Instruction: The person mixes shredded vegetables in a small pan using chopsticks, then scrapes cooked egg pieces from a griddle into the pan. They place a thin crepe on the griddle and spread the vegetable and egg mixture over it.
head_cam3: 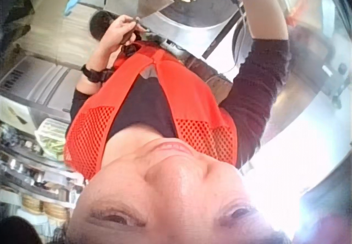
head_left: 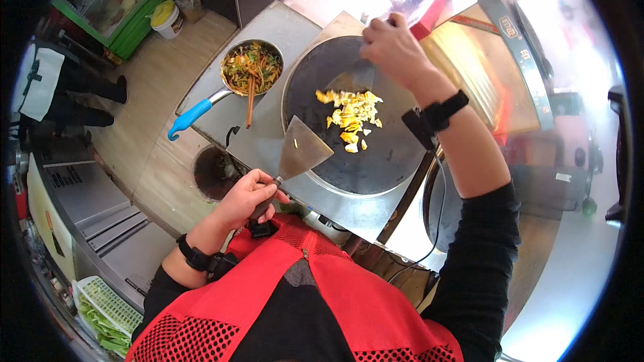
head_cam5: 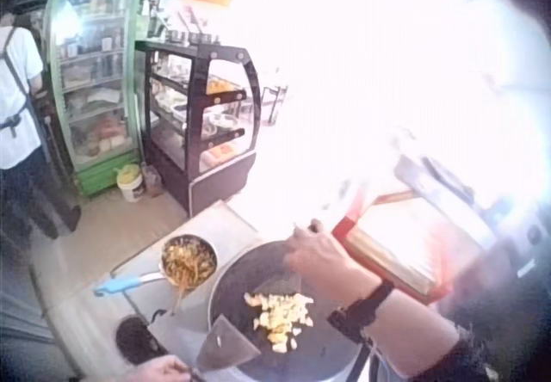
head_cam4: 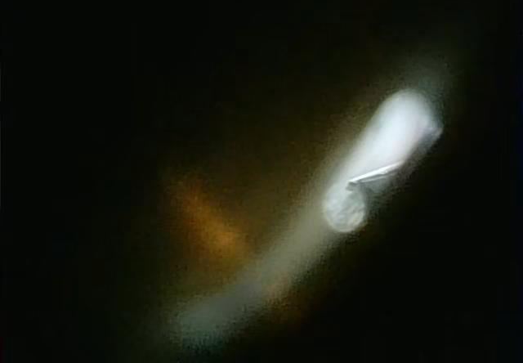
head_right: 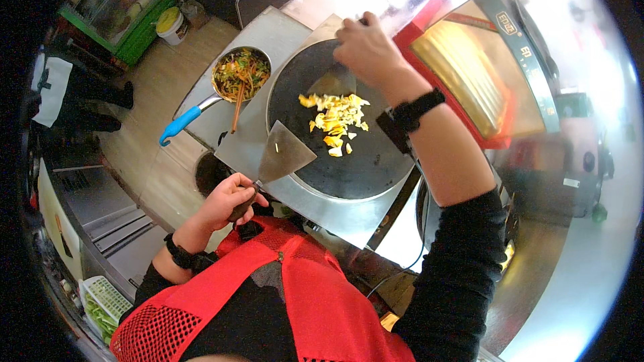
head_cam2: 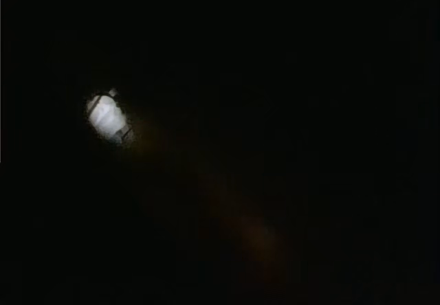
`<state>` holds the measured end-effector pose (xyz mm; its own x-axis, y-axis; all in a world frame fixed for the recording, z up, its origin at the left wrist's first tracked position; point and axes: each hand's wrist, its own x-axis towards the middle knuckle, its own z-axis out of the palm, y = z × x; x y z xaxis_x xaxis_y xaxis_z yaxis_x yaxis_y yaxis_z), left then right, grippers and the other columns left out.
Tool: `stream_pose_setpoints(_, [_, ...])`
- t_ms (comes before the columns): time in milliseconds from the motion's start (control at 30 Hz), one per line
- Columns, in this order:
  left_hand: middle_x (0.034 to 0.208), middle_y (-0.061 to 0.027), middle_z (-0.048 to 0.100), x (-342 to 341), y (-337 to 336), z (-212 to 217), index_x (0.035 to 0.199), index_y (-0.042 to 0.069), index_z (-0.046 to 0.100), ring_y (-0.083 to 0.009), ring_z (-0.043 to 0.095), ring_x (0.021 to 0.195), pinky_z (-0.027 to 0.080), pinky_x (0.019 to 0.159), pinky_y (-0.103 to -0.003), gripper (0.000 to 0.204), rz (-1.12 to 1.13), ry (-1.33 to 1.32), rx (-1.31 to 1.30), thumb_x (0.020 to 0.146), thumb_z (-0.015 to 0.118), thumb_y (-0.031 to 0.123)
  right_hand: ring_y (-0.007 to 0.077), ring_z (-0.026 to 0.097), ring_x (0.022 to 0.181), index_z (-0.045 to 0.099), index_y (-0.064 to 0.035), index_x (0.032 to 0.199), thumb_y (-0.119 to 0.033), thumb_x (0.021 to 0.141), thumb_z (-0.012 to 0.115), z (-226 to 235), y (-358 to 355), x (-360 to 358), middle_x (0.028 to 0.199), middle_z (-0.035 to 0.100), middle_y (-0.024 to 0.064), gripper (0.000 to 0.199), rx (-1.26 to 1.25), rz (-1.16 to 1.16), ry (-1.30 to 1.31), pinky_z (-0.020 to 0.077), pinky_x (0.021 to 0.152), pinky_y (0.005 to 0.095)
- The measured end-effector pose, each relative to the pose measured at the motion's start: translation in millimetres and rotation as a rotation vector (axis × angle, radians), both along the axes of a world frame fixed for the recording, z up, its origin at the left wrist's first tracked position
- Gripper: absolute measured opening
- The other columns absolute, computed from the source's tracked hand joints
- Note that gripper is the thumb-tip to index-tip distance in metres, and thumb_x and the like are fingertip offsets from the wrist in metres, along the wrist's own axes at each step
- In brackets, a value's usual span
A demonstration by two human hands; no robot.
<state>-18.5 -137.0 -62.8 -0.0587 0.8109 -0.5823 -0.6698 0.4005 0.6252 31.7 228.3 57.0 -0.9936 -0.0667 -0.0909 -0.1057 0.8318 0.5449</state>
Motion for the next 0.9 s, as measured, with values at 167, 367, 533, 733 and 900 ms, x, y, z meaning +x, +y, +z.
stream_pose_setpoints(167, [0.097,-0.0215,0.066,-9.6,-0.1,-3.2,0.108,0.002,0.036,-0.0146,0.059,0.055,0.046,0.044,-0.024,0.020,0.011,-0.001,0.033,0.101,0.048,0.016,0.0154,0.049,0.107,0.064,-0.0169,0.078,-0.019,0.076,0.064,5.9,-32.0,42.8,0.096,0.056,-0.0015,0.004,0.055,0.354,0.049,0.0389,0.098,0.0406])
stream_pose_setpoints(367, [0.098,-0.0214,0.067,-21.9,6.2,-8.3,0.110,0.002,0.036,-0.0152,0.060,0.055,0.046,0.043,-0.024,0.020,-0.083,-0.018,0.018,0.101,0.049,0.015,0.0166,0.052,0.108,0.067,-0.0182,0.088,-0.014,0.079,0.060,24.0,9.4,106.8,0.102,0.059,0.0000,0.013,-0.087,-0.054,0.224,0.0385,0.097,0.0476])
stream_pose_setpoints(533, [0.095,-0.0182,0.067,-16.9,25.0,-0.1,0.110,0.004,0.040,-0.0139,0.060,0.054,0.046,0.042,-0.024,0.019,-0.156,0.029,-0.047,0.099,0.051,0.015,0.0229,0.057,0.098,0.075,-0.0193,0.088,-0.008,0.073,0.070,-1.1,76.9,126.4,0.084,0.068,-0.0017,0.020,-0.349,-0.779,0.079,0.0377,0.087,0.0433])
stream_pose_setpoints(733, [0.093,-0.0142,0.063,-6.1,54.7,-14.6,0.109,0.003,0.041,-0.0143,0.057,0.055,0.044,0.043,-0.026,0.021,-0.104,-0.003,0.000,0.099,0.052,0.018,0.0237,0.057,0.104,0.077,-0.0213,0.090,-0.007,0.079,0.064,-8.6,65.4,104.6,0.093,0.070,-0.0008,0.022,-0.473,-0.752,-0.044,0.0392,0.089,0.0452])
stream_pose_setpoints(900, [0.092,-0.0145,0.063,-5.2,87.8,-10.1,0.108,0.003,0.041,-0.0143,0.057,0.055,0.044,0.043,-0.026,0.022,-0.138,0.016,0.000,0.098,0.054,0.018,0.0234,0.056,0.099,0.076,-0.0183,0.089,-0.009,0.078,0.066,-8.9,39.1,88.8,0.087,0.066,-0.0004,0.018,-0.399,-0.592,-0.048,0.0396,0.085,0.0394])
